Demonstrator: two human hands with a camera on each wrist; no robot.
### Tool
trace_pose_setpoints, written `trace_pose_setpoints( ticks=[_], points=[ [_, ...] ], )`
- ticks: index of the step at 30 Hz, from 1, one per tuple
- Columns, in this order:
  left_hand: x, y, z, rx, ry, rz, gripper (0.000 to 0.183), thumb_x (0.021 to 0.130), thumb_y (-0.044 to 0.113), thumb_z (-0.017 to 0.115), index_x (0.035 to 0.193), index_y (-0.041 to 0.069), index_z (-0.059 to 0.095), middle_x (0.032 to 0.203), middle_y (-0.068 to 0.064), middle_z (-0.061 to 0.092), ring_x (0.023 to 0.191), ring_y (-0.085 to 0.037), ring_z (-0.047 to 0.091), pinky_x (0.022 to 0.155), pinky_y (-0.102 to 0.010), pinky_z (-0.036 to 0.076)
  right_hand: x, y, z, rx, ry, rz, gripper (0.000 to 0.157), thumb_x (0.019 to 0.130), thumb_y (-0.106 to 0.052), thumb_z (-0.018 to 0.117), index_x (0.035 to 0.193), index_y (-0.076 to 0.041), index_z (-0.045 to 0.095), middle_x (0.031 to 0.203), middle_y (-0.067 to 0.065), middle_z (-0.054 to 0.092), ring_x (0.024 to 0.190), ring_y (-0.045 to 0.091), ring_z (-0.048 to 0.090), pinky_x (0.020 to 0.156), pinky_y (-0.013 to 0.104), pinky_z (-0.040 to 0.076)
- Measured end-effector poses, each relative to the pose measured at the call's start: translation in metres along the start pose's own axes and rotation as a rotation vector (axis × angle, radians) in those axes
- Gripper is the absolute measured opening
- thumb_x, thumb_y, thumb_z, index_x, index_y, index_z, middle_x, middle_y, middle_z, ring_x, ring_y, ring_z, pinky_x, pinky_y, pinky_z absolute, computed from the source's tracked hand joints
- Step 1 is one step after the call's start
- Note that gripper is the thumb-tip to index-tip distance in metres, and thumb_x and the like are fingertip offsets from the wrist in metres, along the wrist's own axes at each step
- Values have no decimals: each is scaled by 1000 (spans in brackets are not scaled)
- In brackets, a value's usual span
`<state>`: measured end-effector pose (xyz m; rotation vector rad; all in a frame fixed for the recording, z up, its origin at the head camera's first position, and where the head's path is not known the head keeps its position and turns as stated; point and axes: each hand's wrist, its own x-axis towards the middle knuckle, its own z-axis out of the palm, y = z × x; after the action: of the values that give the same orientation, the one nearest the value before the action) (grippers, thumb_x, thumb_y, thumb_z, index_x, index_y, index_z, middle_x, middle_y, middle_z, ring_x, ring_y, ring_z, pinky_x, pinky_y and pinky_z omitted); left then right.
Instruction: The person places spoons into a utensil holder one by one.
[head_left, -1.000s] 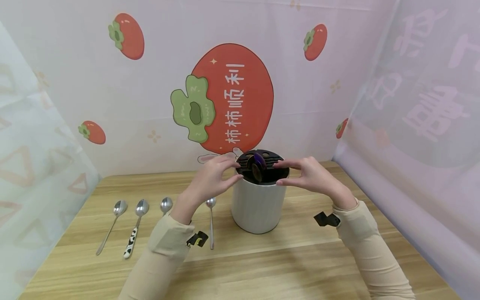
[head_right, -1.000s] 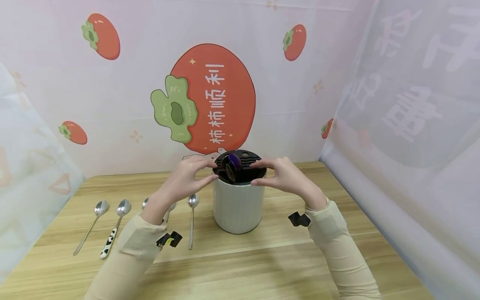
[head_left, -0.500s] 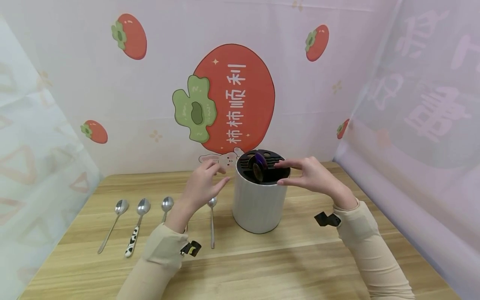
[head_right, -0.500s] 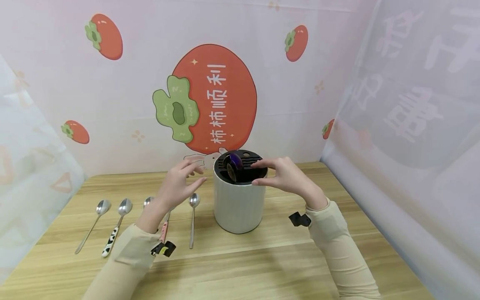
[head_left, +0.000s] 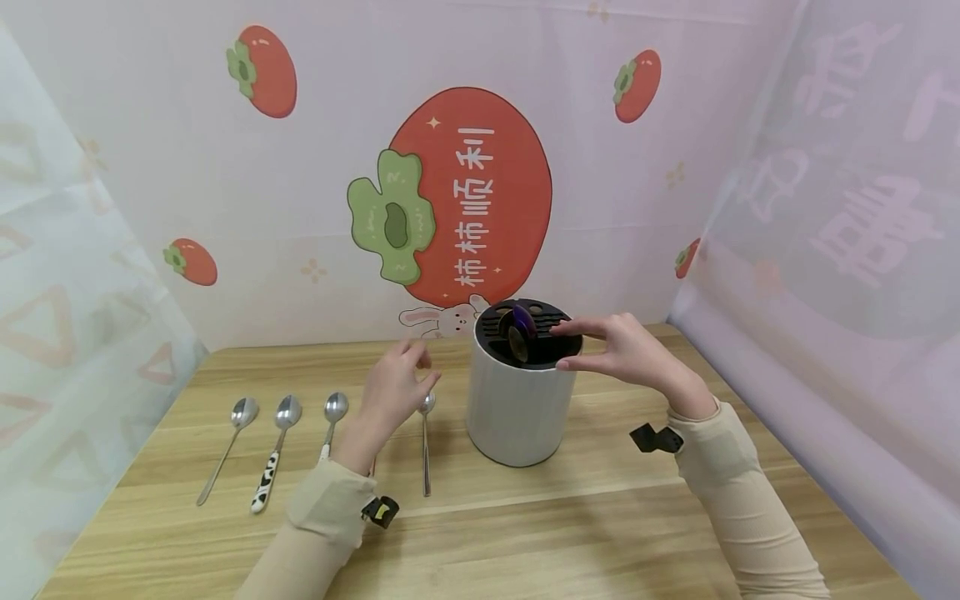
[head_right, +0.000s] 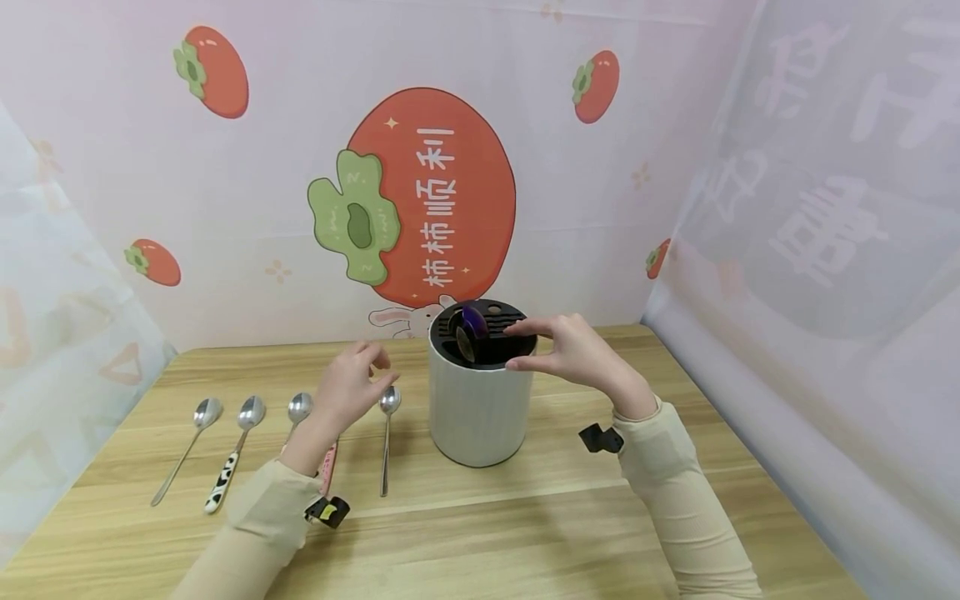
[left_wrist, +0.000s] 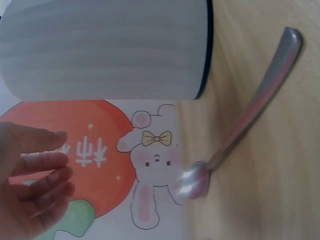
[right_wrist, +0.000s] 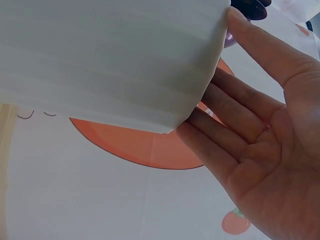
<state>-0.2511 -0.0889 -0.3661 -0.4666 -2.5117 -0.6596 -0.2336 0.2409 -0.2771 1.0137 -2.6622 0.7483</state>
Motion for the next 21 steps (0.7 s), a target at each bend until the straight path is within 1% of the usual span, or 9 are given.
trace_pose_setpoints(
  ticks=[5,7,10,12,15,21],
  points=[
    [-3,-5,9,11,-40,-106,18,78,19,76,80,8,62,87,-8,63,75,-22,60,63,-35,50,0,0,0,7,3,2,46,81,-38,74,120,-15,66,121,4,66,115,21,61,96,46,47],
    [-4,-6,12,26,-61,-141,18,77,18,76,78,8,61,83,-7,61,71,-21,57,59,-34,47,-1,0,0,10,4,4,46,81,-38,74,120,-16,66,121,4,66,115,20,61,96,46,47],
    [-5,-7,16,49,-112,-196,19,76,18,75,74,9,59,78,-6,58,67,-19,54,55,-31,43,-1,0,0,8,6,3,46,81,-38,74,120,-16,66,121,4,66,115,21,61,96,46,47],
    [-6,-7,17,59,-158,-232,19,77,19,75,72,10,59,76,-5,57,66,-19,53,53,-30,41,0,0,0,6,7,2,46,80,-38,74,119,-16,66,121,4,66,115,20,61,96,46,47],
    [-7,-7,20,72,-207,-271,18,78,19,74,70,10,60,75,-4,61,65,-18,55,52,-30,42,0,1,1,9,9,-2,45,80,-38,74,120,-16,66,121,4,66,115,21,60,96,46,47],
    [-7,-9,27,67,-267,-314,17,79,18,73,71,10,60,74,-3,64,63,-17,55,49,-31,41,0,0,1,22,6,3,45,80,-37,74,120,-15,66,121,4,66,115,21,60,97,46,46]
  ],
)
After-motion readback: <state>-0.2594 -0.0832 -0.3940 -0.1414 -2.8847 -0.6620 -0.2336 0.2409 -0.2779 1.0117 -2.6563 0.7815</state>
